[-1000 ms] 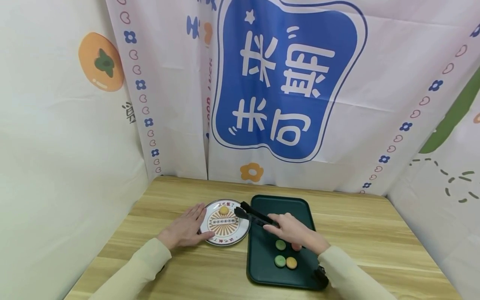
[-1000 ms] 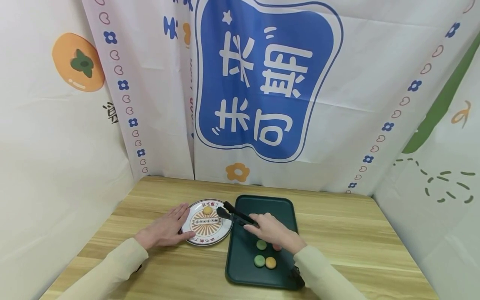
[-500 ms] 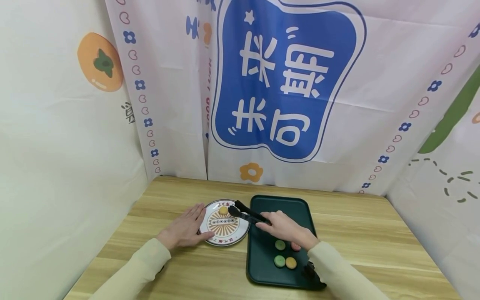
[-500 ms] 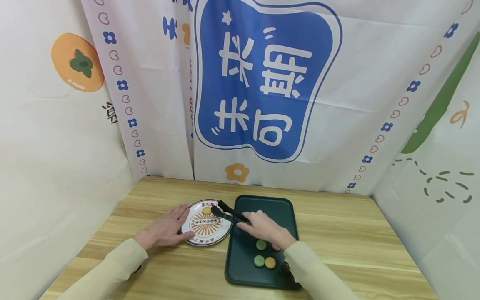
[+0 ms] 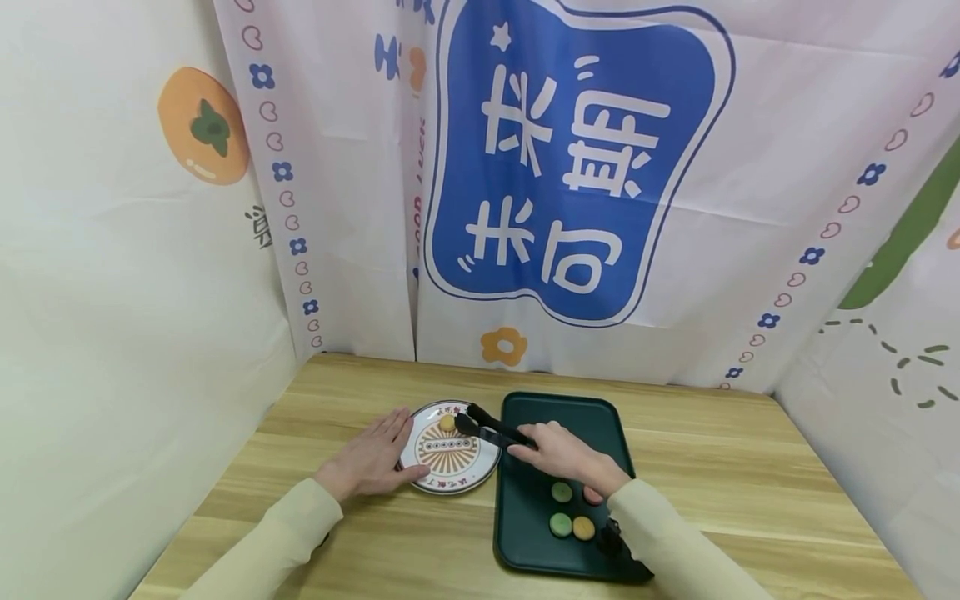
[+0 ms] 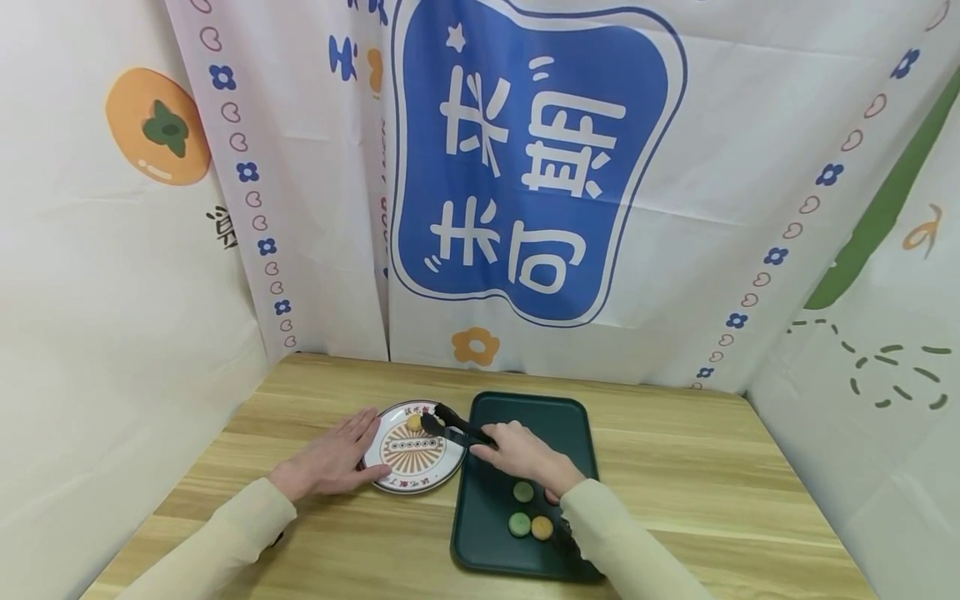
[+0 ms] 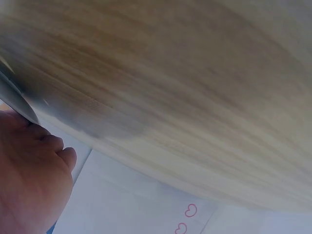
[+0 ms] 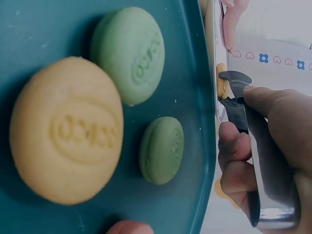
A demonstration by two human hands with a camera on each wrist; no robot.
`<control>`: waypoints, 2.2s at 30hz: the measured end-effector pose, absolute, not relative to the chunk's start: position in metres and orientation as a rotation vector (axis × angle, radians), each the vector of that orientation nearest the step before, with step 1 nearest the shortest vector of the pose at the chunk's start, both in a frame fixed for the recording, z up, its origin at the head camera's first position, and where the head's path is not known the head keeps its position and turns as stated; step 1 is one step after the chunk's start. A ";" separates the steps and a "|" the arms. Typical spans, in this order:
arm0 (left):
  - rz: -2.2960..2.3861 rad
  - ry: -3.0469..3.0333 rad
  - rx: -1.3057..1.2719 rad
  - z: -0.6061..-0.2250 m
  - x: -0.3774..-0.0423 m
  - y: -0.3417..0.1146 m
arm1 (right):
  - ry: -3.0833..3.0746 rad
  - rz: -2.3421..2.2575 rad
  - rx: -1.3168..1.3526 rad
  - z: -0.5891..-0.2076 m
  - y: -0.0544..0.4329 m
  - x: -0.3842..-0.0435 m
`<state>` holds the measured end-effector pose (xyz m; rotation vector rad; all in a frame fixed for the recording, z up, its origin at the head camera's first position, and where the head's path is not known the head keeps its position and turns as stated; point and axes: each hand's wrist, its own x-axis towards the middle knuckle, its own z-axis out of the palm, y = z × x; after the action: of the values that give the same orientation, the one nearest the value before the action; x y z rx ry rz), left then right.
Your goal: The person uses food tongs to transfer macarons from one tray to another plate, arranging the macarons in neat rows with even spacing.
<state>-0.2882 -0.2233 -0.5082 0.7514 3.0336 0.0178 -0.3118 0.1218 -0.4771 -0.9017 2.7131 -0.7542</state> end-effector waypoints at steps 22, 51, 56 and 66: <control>0.112 3.055 0.769 -0.511 -0.287 -0.225 | 2.747 -0.688 -0.856 -0.477 0.117 -0.315; 0.075 3.042 0.758 -0.511 -0.288 -0.224 | 2.716 -0.791 -0.871 -0.467 0.143 -0.310; 0.082 3.040 0.744 -0.512 -0.289 -0.224 | 2.726 -0.786 -0.858 -0.464 0.150 -0.305; 0.079 3.049 0.751 -0.511 -0.288 -0.225 | 2.763 -0.772 -0.849 -0.460 0.161 -0.296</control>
<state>-0.2882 -0.2245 -0.5108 0.7513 3.0493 0.0786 -0.2962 0.1612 -0.4599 -0.8486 2.7627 -0.7719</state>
